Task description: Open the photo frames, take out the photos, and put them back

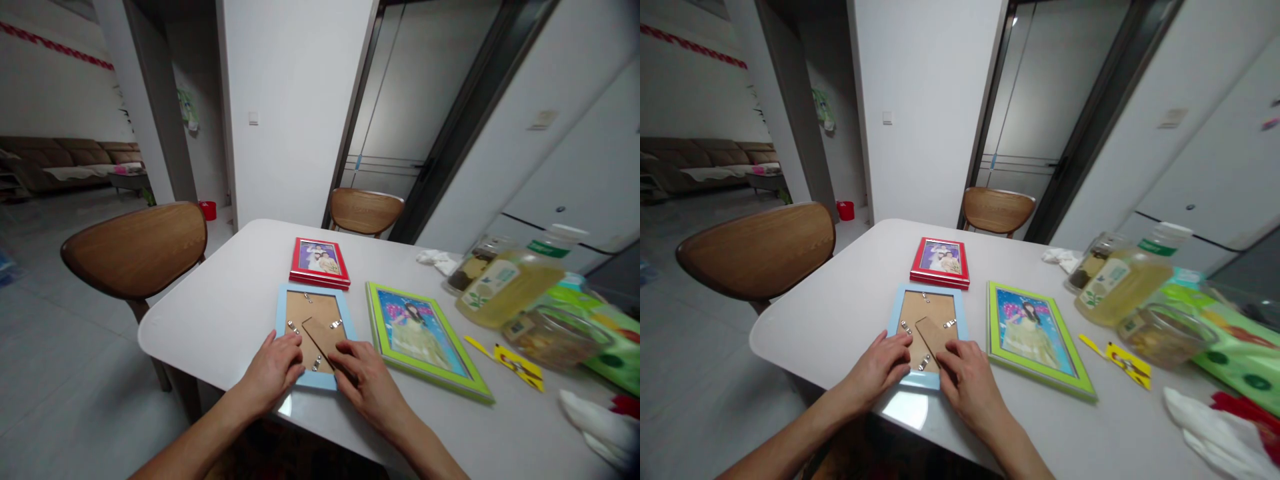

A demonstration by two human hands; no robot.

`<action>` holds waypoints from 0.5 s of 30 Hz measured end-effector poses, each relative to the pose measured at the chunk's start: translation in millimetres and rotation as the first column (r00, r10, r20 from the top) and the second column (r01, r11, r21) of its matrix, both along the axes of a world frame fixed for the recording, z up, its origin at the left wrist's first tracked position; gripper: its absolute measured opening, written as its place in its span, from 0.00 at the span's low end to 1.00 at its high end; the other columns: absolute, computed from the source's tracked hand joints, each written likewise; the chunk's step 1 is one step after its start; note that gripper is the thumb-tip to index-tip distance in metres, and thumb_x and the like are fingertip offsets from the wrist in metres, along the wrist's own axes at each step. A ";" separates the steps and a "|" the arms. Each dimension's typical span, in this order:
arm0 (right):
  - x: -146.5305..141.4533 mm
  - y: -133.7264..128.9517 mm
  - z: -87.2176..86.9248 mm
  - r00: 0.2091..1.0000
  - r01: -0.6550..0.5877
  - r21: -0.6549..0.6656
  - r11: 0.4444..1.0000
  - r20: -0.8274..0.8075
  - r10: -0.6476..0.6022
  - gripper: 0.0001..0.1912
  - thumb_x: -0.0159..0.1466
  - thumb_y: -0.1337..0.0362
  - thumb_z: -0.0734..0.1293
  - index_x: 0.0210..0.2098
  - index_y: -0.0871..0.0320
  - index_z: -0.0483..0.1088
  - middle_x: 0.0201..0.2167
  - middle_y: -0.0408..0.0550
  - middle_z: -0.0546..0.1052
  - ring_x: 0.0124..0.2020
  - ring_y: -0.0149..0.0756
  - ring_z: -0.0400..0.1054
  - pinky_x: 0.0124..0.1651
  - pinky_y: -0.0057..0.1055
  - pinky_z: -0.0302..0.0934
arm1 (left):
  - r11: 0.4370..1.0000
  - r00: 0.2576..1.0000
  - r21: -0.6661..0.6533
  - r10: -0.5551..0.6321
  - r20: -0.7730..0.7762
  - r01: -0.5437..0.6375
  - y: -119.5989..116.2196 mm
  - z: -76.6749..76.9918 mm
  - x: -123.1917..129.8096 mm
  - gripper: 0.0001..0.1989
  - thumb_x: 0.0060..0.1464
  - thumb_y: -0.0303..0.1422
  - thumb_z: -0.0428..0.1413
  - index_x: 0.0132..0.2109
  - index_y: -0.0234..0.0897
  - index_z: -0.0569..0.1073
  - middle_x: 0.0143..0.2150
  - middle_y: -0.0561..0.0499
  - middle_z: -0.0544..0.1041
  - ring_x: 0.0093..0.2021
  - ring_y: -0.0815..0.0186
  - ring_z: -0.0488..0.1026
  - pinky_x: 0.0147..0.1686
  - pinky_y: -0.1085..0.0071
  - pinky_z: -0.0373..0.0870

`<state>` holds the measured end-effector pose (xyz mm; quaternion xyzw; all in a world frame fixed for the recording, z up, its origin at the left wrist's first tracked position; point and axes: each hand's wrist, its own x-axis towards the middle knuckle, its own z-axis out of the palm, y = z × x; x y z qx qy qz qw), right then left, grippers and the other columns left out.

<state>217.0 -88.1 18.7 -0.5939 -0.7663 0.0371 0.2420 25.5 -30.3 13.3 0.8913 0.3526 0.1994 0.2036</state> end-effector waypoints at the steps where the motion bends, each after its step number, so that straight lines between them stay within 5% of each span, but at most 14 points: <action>1: -3.3 0.0 1.4 1.000 -0.019 -0.009 1.000 0.025 0.019 0.13 0.56 0.66 0.58 0.38 0.53 0.69 0.39 0.50 0.68 0.40 0.38 0.60 0.42 0.38 0.55 | 1.000 1.000 0.002 0.000 0.007 0.000 1.3 -0.5 -1.3 0.03 0.50 0.27 0.49 0.33 0.38 0.67 0.50 0.48 0.67 0.53 0.64 0.60 0.53 0.55 0.46; 6: -19.8 3.7 5.4 0.988 -0.104 -0.056 0.993 0.106 0.110 0.15 0.56 0.62 0.59 0.43 0.47 0.66 0.45 0.48 0.65 0.44 0.40 0.57 0.44 0.40 0.52 | 1.000 0.999 0.005 -0.030 0.030 0.030 4.0 -0.9 -8.8 0.02 0.51 0.29 0.50 0.33 0.37 0.67 0.49 0.48 0.69 0.53 0.65 0.60 0.54 0.57 0.45; 10: -23.3 4.0 5.7 0.980 -0.149 -0.072 0.986 0.125 0.157 0.15 0.56 0.59 0.59 0.43 0.47 0.66 0.47 0.48 0.64 0.46 0.41 0.55 0.46 0.41 0.50 | 0.999 0.999 -0.026 -0.038 0.021 0.039 3.4 0.6 -11.8 0.16 0.37 0.38 0.61 0.33 0.36 0.67 0.51 0.44 0.67 0.54 0.59 0.58 0.54 0.56 0.44; 15: -17.6 5.9 5.4 0.975 -0.186 -0.060 0.981 0.112 0.192 0.17 0.55 0.57 0.59 0.45 0.50 0.64 0.47 0.49 0.64 0.47 0.40 0.55 0.46 0.40 0.51 | 0.998 0.999 -0.053 -0.028 0.032 0.030 3.9 -1.2 -13.0 0.17 0.34 0.37 0.62 0.32 0.36 0.67 0.51 0.45 0.67 0.54 0.60 0.58 0.55 0.57 0.43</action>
